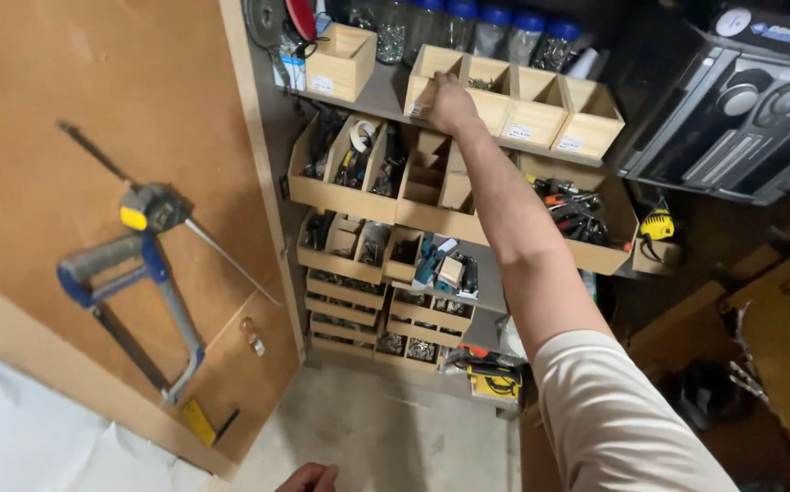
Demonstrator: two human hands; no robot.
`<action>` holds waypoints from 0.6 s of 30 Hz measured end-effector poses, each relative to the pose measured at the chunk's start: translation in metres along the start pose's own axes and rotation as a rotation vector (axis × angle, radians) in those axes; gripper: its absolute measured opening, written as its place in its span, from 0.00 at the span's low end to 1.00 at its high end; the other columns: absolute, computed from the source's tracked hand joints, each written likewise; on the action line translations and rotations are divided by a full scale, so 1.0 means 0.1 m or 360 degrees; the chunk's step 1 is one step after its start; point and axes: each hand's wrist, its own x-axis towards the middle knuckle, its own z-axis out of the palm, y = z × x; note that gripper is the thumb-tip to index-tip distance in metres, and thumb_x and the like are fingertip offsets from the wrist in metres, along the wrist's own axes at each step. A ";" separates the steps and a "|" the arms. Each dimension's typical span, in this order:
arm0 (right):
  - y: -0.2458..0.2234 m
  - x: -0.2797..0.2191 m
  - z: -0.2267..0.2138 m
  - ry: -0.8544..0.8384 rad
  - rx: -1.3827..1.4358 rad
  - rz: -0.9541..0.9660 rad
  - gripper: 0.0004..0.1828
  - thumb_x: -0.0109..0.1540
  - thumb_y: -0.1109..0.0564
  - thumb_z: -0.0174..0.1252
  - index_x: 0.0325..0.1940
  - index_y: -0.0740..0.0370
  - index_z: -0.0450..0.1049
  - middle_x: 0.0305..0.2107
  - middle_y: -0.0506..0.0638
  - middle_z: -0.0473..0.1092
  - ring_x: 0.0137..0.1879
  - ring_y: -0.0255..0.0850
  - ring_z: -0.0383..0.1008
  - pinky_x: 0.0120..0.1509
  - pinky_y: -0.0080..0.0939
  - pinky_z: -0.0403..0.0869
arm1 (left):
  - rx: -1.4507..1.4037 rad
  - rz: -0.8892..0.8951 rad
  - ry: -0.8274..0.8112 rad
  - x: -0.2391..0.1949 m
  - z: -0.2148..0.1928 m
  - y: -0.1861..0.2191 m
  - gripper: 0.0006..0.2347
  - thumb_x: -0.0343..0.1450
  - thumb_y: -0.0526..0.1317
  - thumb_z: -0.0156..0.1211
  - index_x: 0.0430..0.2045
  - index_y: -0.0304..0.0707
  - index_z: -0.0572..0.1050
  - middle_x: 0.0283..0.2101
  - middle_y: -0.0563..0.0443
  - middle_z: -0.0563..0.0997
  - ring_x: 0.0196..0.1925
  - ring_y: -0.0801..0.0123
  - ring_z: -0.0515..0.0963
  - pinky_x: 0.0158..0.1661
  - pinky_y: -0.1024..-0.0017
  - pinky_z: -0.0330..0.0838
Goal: Assembling a wooden frame using pocket hole joinery, bar clamps, and a power drill.
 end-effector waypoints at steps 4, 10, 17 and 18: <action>0.40 0.51 0.55 0.0441 0.0109 -0.0169 0.26 0.53 0.71 0.52 0.57 0.66 0.65 0.52 0.66 0.63 0.44 0.67 0.74 0.50 0.64 0.74 | 0.0061 -0.0171 -0.0211 0.27 -0.11 0.07 0.12 0.64 0.39 0.72 0.11 0.36 0.78 0.11 0.54 0.68 0.18 0.75 0.65 0.24 0.76 0.64; 0.18 -0.45 0.29 0.0741 0.0179 -0.0358 0.16 0.52 0.58 0.62 0.41 0.55 0.67 0.38 0.59 0.68 0.41 0.64 0.73 0.43 0.62 0.70 | 0.0242 -0.0448 -0.0641 0.56 -0.02 -0.01 0.12 0.68 0.42 0.70 0.16 0.36 0.81 0.13 0.51 0.73 0.19 0.73 0.70 0.28 0.76 0.68; -0.26 -3.69 -0.72 0.0834 0.0409 -0.0709 0.09 0.66 0.54 0.61 0.45 0.57 0.69 0.37 0.52 0.67 0.44 0.50 0.69 0.48 0.47 0.69 | -0.0070 0.0260 -0.1009 0.41 0.45 0.65 0.13 0.66 0.40 0.68 0.43 0.41 0.81 0.39 0.54 0.88 0.39 0.75 0.84 0.44 0.76 0.76; -0.29 -4.21 -0.82 0.0786 0.0457 -0.0772 0.07 0.69 0.56 0.57 0.45 0.61 0.69 0.37 0.53 0.67 0.44 0.51 0.69 0.49 0.48 0.69 | -0.0227 0.0272 -0.1029 0.33 0.58 0.78 0.20 0.66 0.37 0.68 0.54 0.39 0.75 0.46 0.51 0.85 0.43 0.73 0.82 0.50 0.76 0.75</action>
